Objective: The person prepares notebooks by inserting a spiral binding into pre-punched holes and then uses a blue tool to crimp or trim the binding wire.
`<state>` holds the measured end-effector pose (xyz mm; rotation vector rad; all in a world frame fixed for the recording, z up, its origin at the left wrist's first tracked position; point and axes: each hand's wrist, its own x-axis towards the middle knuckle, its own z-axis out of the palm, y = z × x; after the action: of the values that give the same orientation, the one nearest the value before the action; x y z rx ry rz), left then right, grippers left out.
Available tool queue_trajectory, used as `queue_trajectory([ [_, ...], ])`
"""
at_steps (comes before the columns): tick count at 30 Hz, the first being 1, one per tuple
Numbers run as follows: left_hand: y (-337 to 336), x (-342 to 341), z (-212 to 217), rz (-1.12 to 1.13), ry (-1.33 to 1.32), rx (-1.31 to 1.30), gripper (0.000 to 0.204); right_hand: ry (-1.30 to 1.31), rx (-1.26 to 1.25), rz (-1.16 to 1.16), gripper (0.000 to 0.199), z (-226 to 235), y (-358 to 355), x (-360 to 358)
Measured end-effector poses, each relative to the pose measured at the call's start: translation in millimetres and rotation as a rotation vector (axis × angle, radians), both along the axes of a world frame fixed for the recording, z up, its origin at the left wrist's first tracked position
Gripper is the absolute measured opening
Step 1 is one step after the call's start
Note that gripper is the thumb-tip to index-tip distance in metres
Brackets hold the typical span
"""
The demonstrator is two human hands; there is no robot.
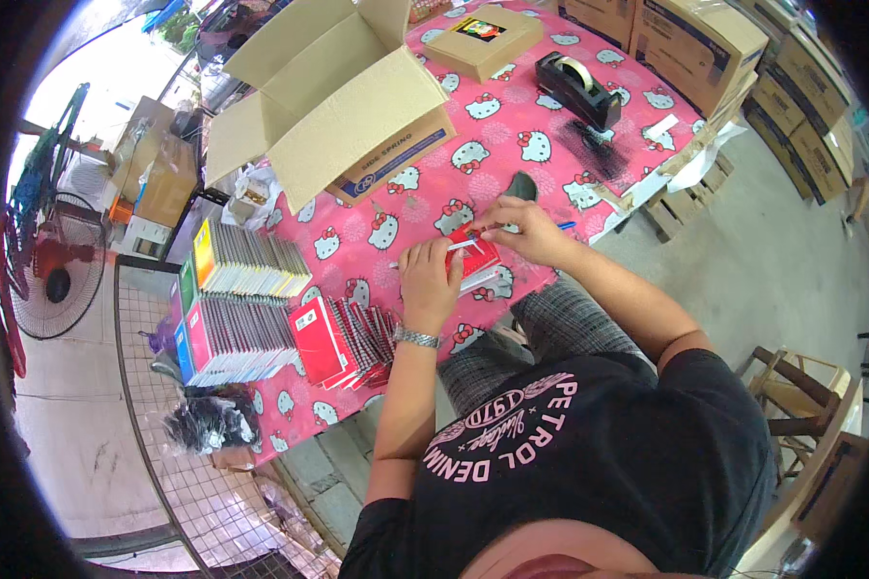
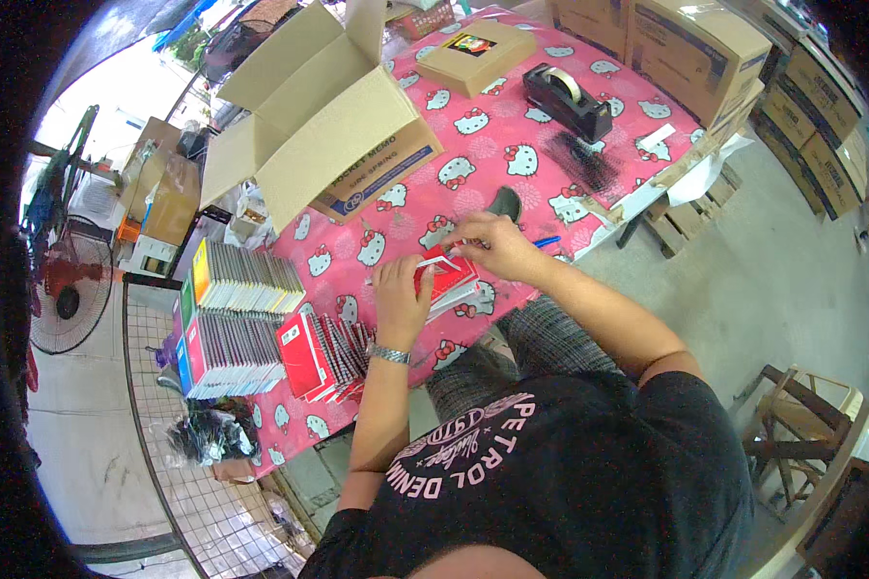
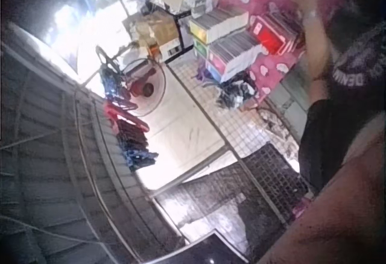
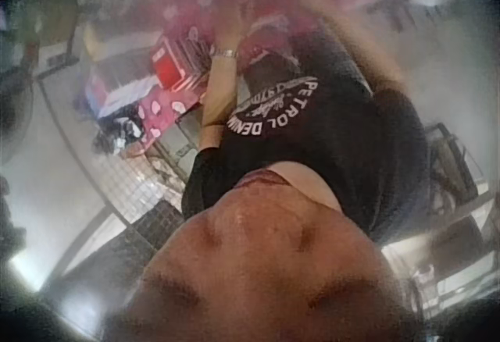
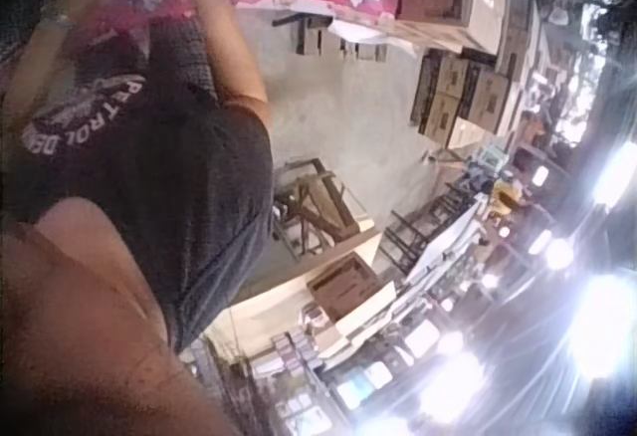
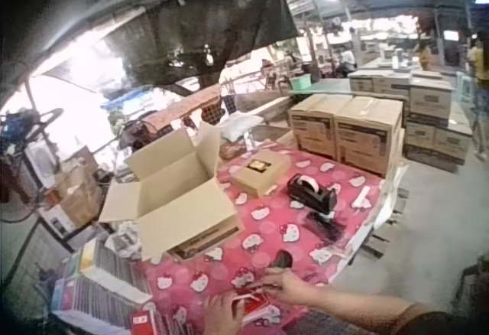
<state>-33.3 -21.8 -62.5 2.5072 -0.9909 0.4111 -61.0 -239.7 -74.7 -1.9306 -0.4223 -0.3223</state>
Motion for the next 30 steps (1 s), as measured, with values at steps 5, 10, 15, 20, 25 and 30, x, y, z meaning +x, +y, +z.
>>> queue_trajectory([
  [5,3.5,2.7,-3.8,-0.014,-0.012,-0.032,0.021,0.002,-0.043,0.016,0.023,9.8,3.8,1.0],
  [10,1.6,3.7,-4.7,-0.025,-0.041,-0.047,0.019,-0.039,-0.042,0.039,0.023,0.7,-1.5,1.9],
  [15,-2.8,2.0,-3.0,0.009,-0.067,0.013,0.02,0.388,0.024,0.109,0.023,5.1,-0.5,-0.6],
  [20,-16.0,-4.5,-1.5,-0.079,-0.058,0.008,0.023,0.02,-0.117,0.038,0.036,20.0,4.3,-9.8],
  [25,-11.7,-6.1,-0.7,-0.078,-0.019,0.068,0.023,0.167,-0.143,0.078,0.046,35.5,4.7,-12.6],
  [30,-11.3,-5.1,0.3,-0.104,0.07,0.001,0.021,0.654,0.321,0.274,0.048,-2.4,-18.0,18.9],
])
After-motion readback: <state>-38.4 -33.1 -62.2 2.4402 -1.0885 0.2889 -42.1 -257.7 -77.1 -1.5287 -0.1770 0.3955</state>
